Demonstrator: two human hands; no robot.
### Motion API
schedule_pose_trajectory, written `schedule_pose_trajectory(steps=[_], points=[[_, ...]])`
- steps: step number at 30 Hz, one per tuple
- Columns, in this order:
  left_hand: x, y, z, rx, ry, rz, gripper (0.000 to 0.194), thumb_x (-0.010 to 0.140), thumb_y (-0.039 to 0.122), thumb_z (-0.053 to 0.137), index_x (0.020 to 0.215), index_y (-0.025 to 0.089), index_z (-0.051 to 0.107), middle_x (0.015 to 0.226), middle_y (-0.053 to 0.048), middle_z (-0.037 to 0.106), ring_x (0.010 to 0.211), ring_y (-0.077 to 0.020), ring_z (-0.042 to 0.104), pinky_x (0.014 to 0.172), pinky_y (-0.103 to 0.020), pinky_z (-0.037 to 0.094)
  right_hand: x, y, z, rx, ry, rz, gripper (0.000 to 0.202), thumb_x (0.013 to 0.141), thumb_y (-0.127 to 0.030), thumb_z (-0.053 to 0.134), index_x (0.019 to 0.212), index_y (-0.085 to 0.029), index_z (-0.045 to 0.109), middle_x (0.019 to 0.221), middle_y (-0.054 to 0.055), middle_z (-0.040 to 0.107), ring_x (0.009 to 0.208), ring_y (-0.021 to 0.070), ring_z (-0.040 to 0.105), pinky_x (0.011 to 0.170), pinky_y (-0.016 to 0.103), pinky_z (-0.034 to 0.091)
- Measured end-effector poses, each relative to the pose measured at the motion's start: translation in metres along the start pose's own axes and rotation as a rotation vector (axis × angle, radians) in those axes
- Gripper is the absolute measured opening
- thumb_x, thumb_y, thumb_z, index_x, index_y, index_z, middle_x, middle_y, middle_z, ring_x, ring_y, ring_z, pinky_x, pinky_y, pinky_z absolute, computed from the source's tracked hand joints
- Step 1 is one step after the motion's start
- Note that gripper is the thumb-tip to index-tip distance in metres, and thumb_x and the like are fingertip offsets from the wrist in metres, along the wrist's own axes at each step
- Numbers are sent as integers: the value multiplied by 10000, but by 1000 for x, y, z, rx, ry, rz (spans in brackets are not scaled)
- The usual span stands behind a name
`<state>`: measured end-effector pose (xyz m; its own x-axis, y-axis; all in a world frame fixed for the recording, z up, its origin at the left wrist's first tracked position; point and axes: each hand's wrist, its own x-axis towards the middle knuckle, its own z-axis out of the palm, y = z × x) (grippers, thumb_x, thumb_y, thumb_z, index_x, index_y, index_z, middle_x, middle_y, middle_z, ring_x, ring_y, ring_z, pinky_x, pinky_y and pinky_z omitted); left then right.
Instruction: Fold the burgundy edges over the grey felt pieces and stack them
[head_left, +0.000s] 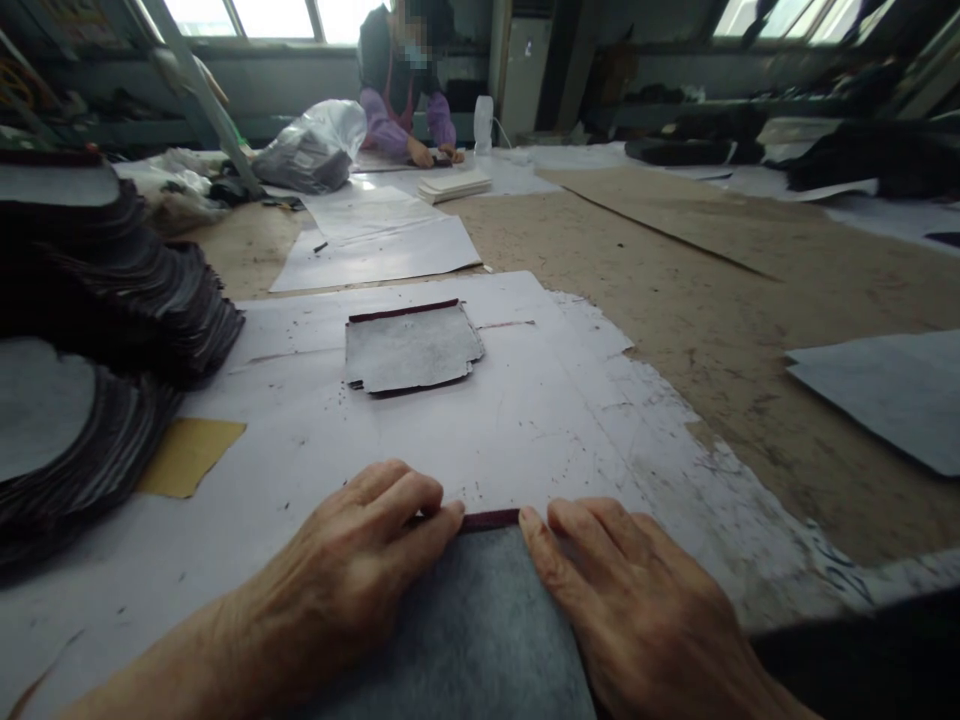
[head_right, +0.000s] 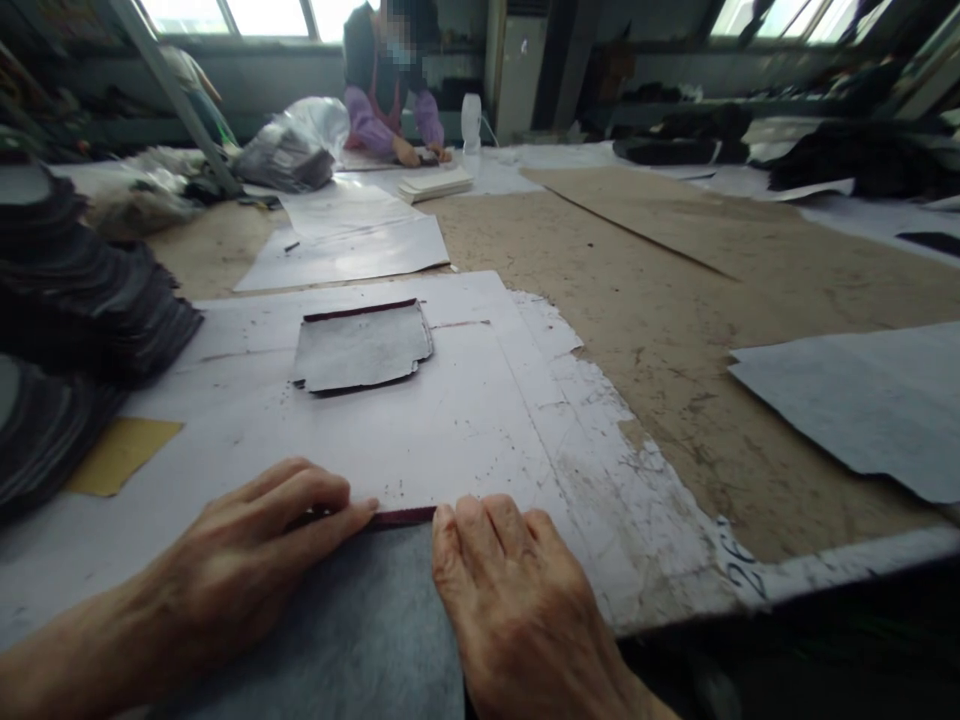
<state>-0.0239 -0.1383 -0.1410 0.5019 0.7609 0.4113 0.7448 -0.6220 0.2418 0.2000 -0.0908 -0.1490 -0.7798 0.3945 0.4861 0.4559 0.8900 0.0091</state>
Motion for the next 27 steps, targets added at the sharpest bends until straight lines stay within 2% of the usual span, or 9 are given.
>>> schedule_pose_trajectory(steps=[5,8,11,14,18,20,22,25,27], points=[[-6,-2,-1,97,-38,37,275,900,82,330,1101,65,517,857,-93,522,749,-180,437,648,-343,435,2,-4,2,7,3,-114,347,858,-25,317,994,-51,635,1127,109,596,1080,286,476,860,440,401],[-4,0,3,153,-32,85,264,895,91,340,1074,23,522,844,-107,525,743,-191,443,630,-355,433,5,-5,4,59,-18,-140,348,856,-23,308,978,-48,633,1092,106,612,1034,264,505,887,442,389],[-2,2,4,170,-37,85,245,883,82,353,1030,14,537,849,-113,529,750,-202,455,627,-362,433,8,1,3,161,-28,-131,338,848,-24,330,1055,-42,596,1049,96,624,974,235,526,886,426,410],[-3,2,3,181,-30,83,256,886,79,336,1026,33,545,832,-98,533,733,-194,458,617,-357,425,11,16,-2,346,-64,-56,319,839,-41,370,1046,-101,605,990,69,636,938,192,542,831,352,469],[-3,1,3,189,-44,84,274,886,82,321,1034,45,548,828,-89,535,727,-189,467,630,-358,423,20,31,-10,457,-12,190,208,836,-94,467,808,-186,652,869,24,653,836,125,593,728,223,505],[-2,1,3,194,-55,82,269,883,83,331,1040,49,546,828,-87,534,735,-189,472,646,-359,427,26,25,-8,377,62,206,206,826,-84,480,832,-181,662,886,39,647,836,134,591,735,242,503],[-1,2,4,193,-54,83,252,882,84,338,1011,53,552,816,-81,529,733,-186,474,651,-356,429,33,11,-3,304,97,132,240,819,-63,449,889,-146,663,883,75,634,831,166,573,722,295,507],[-1,2,3,154,-61,72,225,887,97,342,907,70,564,791,-71,521,715,-180,467,641,-352,426,40,-13,10,263,53,29,309,814,-34,356,810,-100,659,720,90,594,688,180,527,586,318,497],[-3,-1,0,118,-59,53,215,889,96,346,918,78,558,808,-72,527,728,-178,465,655,-355,426,41,-22,16,232,32,-10,340,814,-23,321,784,-80,654,674,92,567,642,182,497,538,314,481]])
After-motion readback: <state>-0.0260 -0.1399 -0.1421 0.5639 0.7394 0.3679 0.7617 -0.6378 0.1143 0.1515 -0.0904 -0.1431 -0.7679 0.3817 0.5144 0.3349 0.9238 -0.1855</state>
